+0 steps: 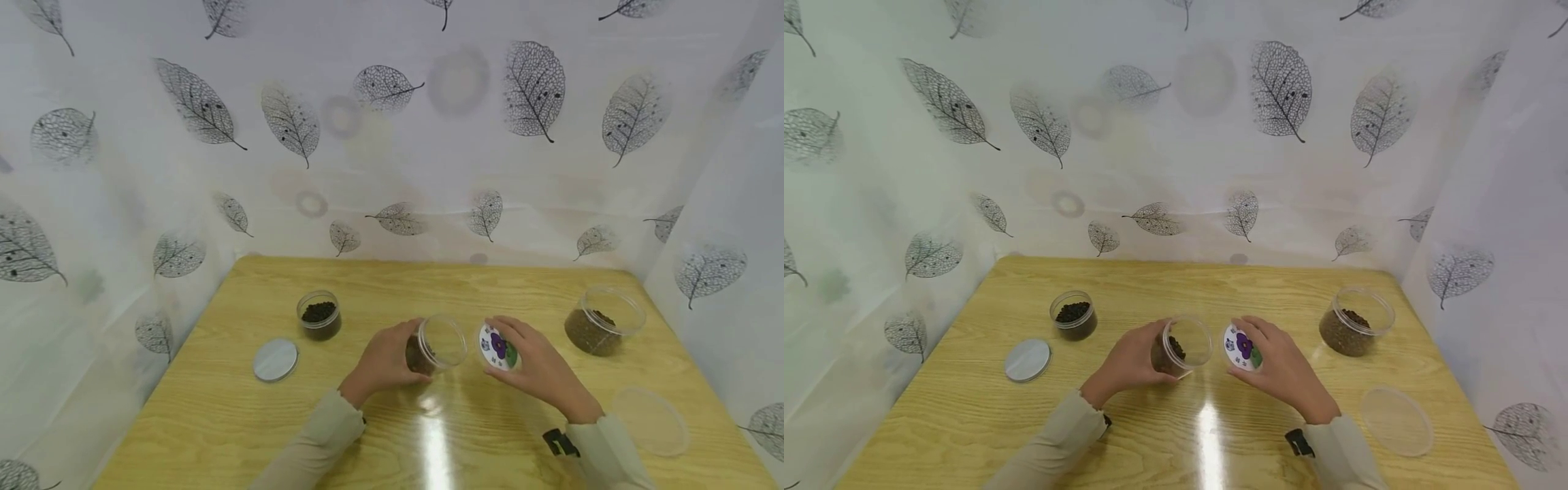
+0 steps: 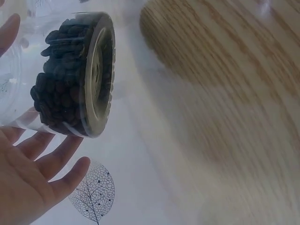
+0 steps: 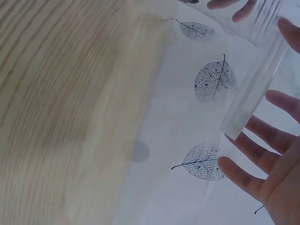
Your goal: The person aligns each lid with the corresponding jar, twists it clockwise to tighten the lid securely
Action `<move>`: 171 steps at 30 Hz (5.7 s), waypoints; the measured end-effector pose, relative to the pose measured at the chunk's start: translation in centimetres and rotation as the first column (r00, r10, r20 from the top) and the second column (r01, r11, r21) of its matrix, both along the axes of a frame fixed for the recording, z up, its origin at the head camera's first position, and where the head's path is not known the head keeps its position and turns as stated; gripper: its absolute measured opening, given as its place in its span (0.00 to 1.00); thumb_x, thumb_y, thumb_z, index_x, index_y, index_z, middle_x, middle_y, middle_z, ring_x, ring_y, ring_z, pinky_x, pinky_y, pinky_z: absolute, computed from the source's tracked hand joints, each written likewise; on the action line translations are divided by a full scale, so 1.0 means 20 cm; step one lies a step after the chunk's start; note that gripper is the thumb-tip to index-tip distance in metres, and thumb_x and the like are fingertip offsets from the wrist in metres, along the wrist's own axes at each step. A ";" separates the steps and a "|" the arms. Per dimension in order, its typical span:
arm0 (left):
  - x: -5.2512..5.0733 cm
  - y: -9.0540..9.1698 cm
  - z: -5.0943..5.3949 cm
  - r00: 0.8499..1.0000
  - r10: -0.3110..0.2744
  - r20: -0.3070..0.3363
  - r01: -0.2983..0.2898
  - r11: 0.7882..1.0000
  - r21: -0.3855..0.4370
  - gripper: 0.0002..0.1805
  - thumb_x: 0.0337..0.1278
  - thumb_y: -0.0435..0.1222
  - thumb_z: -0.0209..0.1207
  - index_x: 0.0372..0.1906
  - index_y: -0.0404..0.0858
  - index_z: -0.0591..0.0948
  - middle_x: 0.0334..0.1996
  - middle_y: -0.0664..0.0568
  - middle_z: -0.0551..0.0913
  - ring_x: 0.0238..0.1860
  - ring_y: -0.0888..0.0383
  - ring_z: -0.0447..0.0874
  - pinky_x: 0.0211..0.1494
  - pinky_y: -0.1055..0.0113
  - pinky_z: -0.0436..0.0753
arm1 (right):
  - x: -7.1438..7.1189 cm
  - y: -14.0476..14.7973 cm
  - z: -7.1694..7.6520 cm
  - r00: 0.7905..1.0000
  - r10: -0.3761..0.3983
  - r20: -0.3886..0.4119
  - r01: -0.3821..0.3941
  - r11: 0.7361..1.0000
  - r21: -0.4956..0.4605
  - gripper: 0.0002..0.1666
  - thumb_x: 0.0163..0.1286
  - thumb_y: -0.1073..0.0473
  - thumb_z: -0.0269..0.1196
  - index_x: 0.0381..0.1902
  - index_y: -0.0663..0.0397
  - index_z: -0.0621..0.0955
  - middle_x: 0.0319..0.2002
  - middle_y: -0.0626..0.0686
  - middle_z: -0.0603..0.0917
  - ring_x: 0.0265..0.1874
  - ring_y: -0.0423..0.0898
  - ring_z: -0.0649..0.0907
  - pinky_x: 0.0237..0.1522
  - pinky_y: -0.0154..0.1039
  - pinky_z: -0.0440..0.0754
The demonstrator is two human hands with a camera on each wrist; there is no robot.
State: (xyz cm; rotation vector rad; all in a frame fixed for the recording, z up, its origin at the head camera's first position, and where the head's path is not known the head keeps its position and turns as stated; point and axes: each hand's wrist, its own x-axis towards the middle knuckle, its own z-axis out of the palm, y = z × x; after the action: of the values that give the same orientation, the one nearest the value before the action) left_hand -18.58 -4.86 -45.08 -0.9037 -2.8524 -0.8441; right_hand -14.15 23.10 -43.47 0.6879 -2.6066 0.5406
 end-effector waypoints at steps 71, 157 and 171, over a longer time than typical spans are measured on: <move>0.05 0.03 0.06 0.990 -0.130 -0.047 0.109 0.945 -0.308 0.57 0.26 0.61 0.72 0.68 0.44 0.63 0.58 0.50 0.78 0.55 0.53 0.78 0.64 0.56 0.72 | 0.00 -0.23 0.00 0.971 0.231 0.069 -0.226 0.972 -0.070 0.51 0.47 0.45 0.74 0.67 0.50 0.66 0.63 0.54 0.72 0.60 0.55 0.74 0.54 0.56 0.77; -0.03 0.03 0.08 0.969 -0.231 0.088 0.245 0.945 -0.217 0.59 0.22 0.59 0.74 0.69 0.45 0.63 0.59 0.53 0.77 0.56 0.56 0.77 0.61 0.59 0.76 | -0.04 -0.18 0.04 0.869 0.471 0.151 -0.464 0.882 -0.081 0.56 0.38 0.67 0.77 0.67 0.47 0.66 0.68 0.57 0.63 0.64 0.57 0.67 0.52 0.47 0.81; 0.06 0.02 0.00 0.985 -0.134 -0.112 0.094 0.947 -0.308 0.60 0.28 0.66 0.68 0.69 0.42 0.60 0.61 0.51 0.73 0.61 0.53 0.72 0.68 0.56 0.68 | -0.03 -0.18 0.04 0.882 0.443 0.158 -0.439 0.896 -0.062 0.54 0.42 0.65 0.76 0.68 0.46 0.65 0.69 0.58 0.61 0.63 0.56 0.70 0.47 0.43 0.83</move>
State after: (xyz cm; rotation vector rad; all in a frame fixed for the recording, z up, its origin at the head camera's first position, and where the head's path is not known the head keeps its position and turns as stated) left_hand -17.33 -4.40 -45.08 -1.1186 -2.8809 -0.3398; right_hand -14.69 19.53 -42.60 1.2971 -2.5888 0.7922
